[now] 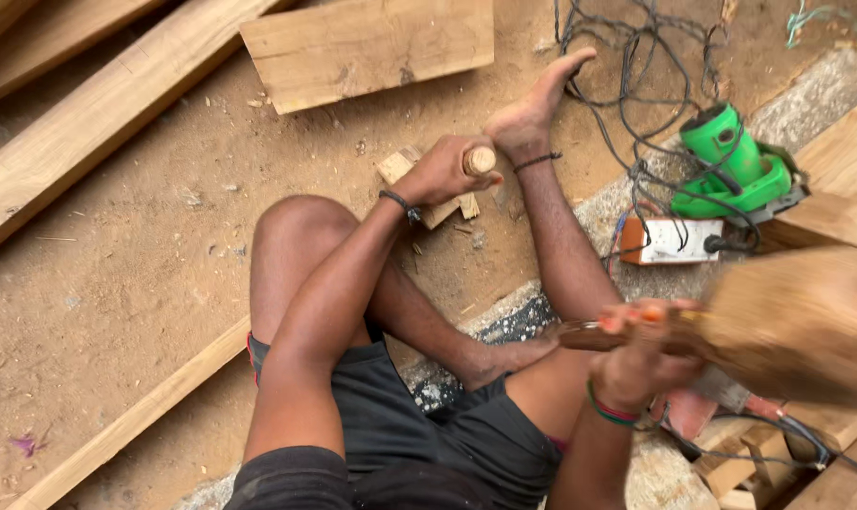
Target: The person is sitting on the floor, using a wooden mallet and a chisel to carve a small piece of wood. They repeatedly strike the chisel to shape the wood, occasionally adjusting their grip and the wood's position.
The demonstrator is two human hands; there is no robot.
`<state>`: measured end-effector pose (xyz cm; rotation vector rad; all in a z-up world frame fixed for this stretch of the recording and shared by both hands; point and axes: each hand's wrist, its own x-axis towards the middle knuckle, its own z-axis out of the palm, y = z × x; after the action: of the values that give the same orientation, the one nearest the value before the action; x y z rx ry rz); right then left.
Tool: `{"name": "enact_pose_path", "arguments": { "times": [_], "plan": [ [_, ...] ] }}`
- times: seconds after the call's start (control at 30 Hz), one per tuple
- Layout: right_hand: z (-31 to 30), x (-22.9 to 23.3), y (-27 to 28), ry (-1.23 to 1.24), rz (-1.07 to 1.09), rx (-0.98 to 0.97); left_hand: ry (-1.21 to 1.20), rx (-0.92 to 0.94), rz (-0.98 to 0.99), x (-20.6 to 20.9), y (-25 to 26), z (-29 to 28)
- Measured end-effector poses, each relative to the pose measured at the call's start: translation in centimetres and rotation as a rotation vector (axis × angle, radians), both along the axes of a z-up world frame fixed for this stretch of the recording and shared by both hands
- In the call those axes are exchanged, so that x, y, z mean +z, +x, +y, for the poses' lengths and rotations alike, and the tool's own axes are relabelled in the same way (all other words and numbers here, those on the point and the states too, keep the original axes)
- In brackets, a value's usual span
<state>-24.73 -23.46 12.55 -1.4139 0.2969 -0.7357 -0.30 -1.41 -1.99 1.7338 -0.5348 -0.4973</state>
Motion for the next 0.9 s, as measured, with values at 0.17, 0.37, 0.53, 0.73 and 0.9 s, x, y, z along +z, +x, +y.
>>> {"name": "enact_pose_path", "arguments": {
  "times": [0.17, 0.37, 0.53, 0.73, 0.9],
  "plan": [
    [-4.6, 7.0, 2.5, -0.183, -0.273, -0.012, -0.037, 0.021, -0.128, 1.0, -0.1, 0.7],
    [-10.2, 7.0, 3.7, -0.139, -0.281, 0.102, -0.015, 0.017, -0.100, 1.7, -0.4, 0.7],
    [-5.1, -1.9, 4.6, -0.908, 0.538, 0.176, -0.078, 0.031, -0.155, -0.5, -0.6, 0.0],
    [-2.5, -5.3, 2.8, -1.286, 0.690, 0.262, -0.211, 0.052, -0.154, -3.1, -0.5, -0.3],
    [-3.5, -4.9, -2.0, -0.894, 0.528, -0.131, -0.175, 0.042, 0.073, 0.5, 0.3, 1.1]
  ]
}}
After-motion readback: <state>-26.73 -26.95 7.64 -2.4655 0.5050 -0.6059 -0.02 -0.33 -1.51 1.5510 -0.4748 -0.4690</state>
